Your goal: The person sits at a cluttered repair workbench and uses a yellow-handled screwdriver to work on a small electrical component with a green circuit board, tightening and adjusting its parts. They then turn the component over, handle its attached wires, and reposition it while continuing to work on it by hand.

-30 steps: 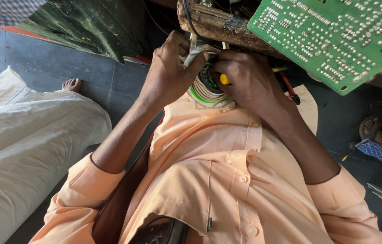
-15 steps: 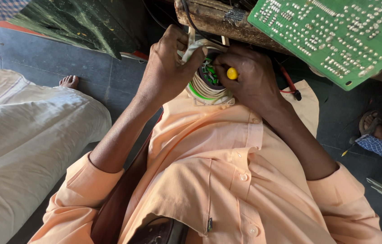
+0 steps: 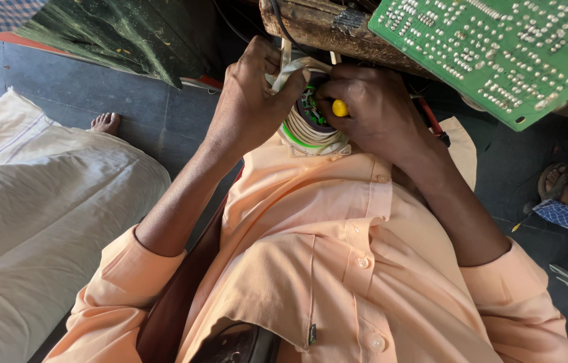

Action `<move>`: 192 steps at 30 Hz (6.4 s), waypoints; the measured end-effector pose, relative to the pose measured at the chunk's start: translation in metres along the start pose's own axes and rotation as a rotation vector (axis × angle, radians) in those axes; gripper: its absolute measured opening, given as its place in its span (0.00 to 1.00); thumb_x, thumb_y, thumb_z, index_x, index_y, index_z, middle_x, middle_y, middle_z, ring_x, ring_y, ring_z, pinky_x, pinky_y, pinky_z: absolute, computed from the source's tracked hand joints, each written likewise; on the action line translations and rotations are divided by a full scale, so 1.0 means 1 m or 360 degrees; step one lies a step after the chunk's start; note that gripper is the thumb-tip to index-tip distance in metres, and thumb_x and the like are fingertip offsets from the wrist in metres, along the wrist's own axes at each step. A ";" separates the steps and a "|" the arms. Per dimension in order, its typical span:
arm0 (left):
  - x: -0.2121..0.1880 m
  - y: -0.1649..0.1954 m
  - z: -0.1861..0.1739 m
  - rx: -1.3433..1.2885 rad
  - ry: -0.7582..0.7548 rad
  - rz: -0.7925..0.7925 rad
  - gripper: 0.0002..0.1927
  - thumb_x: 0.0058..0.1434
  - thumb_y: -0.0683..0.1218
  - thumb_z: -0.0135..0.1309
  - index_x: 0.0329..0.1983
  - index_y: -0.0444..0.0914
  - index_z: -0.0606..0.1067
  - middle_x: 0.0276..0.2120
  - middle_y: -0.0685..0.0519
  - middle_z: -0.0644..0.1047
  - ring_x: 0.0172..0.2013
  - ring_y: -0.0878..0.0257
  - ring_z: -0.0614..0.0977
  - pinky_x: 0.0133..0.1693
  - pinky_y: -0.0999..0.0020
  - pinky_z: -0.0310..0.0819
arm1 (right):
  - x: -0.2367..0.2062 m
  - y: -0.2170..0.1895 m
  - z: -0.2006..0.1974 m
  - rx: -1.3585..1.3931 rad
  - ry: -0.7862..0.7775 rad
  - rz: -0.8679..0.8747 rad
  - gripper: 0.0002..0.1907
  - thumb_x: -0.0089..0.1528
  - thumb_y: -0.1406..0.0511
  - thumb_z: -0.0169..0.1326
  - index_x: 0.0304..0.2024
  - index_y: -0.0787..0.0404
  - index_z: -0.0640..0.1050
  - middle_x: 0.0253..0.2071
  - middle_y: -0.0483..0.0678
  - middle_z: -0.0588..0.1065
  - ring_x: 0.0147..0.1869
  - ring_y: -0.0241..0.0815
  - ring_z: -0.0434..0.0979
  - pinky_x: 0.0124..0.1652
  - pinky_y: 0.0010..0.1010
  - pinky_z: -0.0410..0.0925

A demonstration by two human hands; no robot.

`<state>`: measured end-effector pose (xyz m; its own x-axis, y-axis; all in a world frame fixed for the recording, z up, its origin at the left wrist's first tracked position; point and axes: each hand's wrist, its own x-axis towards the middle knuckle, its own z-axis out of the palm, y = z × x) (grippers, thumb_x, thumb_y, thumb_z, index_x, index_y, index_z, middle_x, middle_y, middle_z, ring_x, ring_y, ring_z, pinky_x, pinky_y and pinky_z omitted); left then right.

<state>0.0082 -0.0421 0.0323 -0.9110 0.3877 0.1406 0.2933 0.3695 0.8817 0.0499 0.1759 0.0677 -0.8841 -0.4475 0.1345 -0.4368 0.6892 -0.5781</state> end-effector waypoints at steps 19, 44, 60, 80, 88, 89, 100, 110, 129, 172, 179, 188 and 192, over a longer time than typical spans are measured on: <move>0.001 0.003 -0.001 0.0076 0.0020 0.0056 0.15 0.68 0.45 0.62 0.43 0.32 0.69 0.36 0.43 0.80 0.38 0.54 0.86 0.40 0.61 0.79 | -0.009 -0.005 0.017 0.0109 0.0270 0.0273 0.04 0.62 0.70 0.64 0.39 0.64 0.83 0.38 0.54 0.79 0.40 0.53 0.80 0.39 0.40 0.71; 0.009 0.014 0.003 -0.0040 -0.0094 -0.0225 0.16 0.67 0.45 0.62 0.49 0.30 0.71 0.42 0.48 0.83 0.41 0.64 0.86 0.42 0.68 0.82 | -0.006 0.006 0.010 0.0113 0.0074 0.0213 0.05 0.55 0.69 0.65 0.34 0.62 0.82 0.37 0.53 0.79 0.40 0.55 0.79 0.42 0.43 0.70; 0.015 0.012 0.004 -0.0362 -0.0190 -0.0226 0.18 0.69 0.39 0.60 0.58 0.29 0.69 0.47 0.50 0.81 0.46 0.69 0.82 0.49 0.71 0.80 | -0.008 0.014 0.013 0.0184 0.0150 0.0200 0.06 0.55 0.70 0.63 0.35 0.62 0.83 0.37 0.54 0.80 0.40 0.54 0.80 0.44 0.43 0.71; 0.012 0.015 0.002 -0.0128 -0.0157 -0.0171 0.15 0.69 0.41 0.61 0.52 0.30 0.71 0.44 0.48 0.83 0.44 0.67 0.84 0.47 0.69 0.81 | -0.009 0.002 0.012 0.0411 0.0236 0.0353 0.04 0.55 0.71 0.63 0.30 0.65 0.80 0.32 0.56 0.79 0.35 0.53 0.79 0.39 0.40 0.70; 0.010 0.019 0.002 -0.0085 -0.0133 -0.0064 0.15 0.70 0.41 0.60 0.54 0.30 0.70 0.44 0.47 0.83 0.44 0.64 0.86 0.47 0.68 0.81 | -0.008 0.004 0.018 0.0396 0.0368 0.0349 0.06 0.59 0.69 0.65 0.35 0.66 0.83 0.31 0.56 0.79 0.31 0.49 0.81 0.36 0.36 0.72; 0.010 0.019 0.002 -0.0068 -0.0129 -0.0085 0.15 0.70 0.41 0.61 0.53 0.30 0.70 0.43 0.47 0.82 0.43 0.64 0.85 0.46 0.67 0.81 | -0.008 0.005 0.019 0.0387 0.0364 0.0357 0.06 0.59 0.68 0.66 0.34 0.66 0.83 0.31 0.56 0.79 0.31 0.49 0.80 0.35 0.37 0.71; -0.005 0.018 -0.008 -0.0169 -0.0241 -0.0017 0.22 0.70 0.43 0.59 0.60 0.30 0.64 0.49 0.43 0.81 0.48 0.57 0.84 0.49 0.61 0.78 | -0.004 -0.003 0.017 0.0300 0.0425 0.0303 0.08 0.60 0.68 0.67 0.33 0.68 0.82 0.31 0.55 0.80 0.33 0.49 0.81 0.36 0.36 0.72; -0.014 0.016 -0.011 -0.0232 -0.0310 -0.0105 0.27 0.64 0.43 0.60 0.61 0.32 0.61 0.52 0.41 0.77 0.54 0.54 0.79 0.56 0.57 0.73 | 0.000 -0.003 0.014 0.0302 0.0325 0.0368 0.07 0.56 0.68 0.66 0.34 0.66 0.83 0.32 0.56 0.80 0.33 0.50 0.81 0.36 0.37 0.72; -0.019 0.013 0.008 -0.0069 -0.0084 -0.0237 0.37 0.55 0.47 0.65 0.61 0.30 0.58 0.52 0.37 0.75 0.53 0.44 0.79 0.53 0.49 0.73 | -0.021 -0.011 -0.011 0.0492 0.0076 0.0317 0.17 0.59 0.72 0.56 0.51 0.66 0.79 0.46 0.56 0.76 0.48 0.48 0.79 0.48 0.36 0.72; -0.021 0.021 0.011 0.0021 0.0282 -0.0250 0.35 0.52 0.43 0.66 0.60 0.33 0.62 0.47 0.37 0.75 0.49 0.39 0.77 0.48 0.49 0.71 | 0.008 -0.095 -0.055 -0.0016 0.0414 -0.0080 0.18 0.73 0.73 0.60 0.60 0.61 0.67 0.50 0.52 0.78 0.54 0.44 0.81 0.50 0.29 0.76; -0.021 0.019 0.011 0.0004 0.0278 -0.0238 0.35 0.51 0.44 0.67 0.59 0.33 0.62 0.45 0.38 0.74 0.47 0.39 0.77 0.46 0.49 0.71 | 0.005 -0.090 -0.054 -0.0018 0.0404 -0.0096 0.18 0.74 0.72 0.62 0.59 0.61 0.67 0.50 0.50 0.79 0.55 0.44 0.81 0.53 0.29 0.76; -0.022 0.019 0.012 0.0005 0.0249 -0.0276 0.35 0.52 0.44 0.67 0.59 0.33 0.62 0.46 0.38 0.74 0.48 0.40 0.77 0.47 0.49 0.71 | 0.006 -0.087 -0.052 -0.0070 0.0404 -0.0116 0.18 0.75 0.72 0.62 0.60 0.61 0.67 0.50 0.51 0.80 0.55 0.44 0.82 0.52 0.28 0.77; -0.023 0.017 0.013 0.0014 0.0267 -0.0238 0.36 0.53 0.44 0.67 0.61 0.33 0.61 0.48 0.38 0.74 0.50 0.39 0.76 0.49 0.49 0.71 | 0.010 -0.085 -0.051 -0.0078 0.0432 -0.0117 0.20 0.76 0.71 0.62 0.63 0.61 0.66 0.50 0.50 0.80 0.55 0.42 0.82 0.52 0.27 0.76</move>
<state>0.0379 -0.0337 0.0385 -0.9799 0.1820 0.0820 0.1530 0.4203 0.8944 0.0702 0.1418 0.1591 -0.8590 -0.3328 0.3891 -0.5030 0.6901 -0.5203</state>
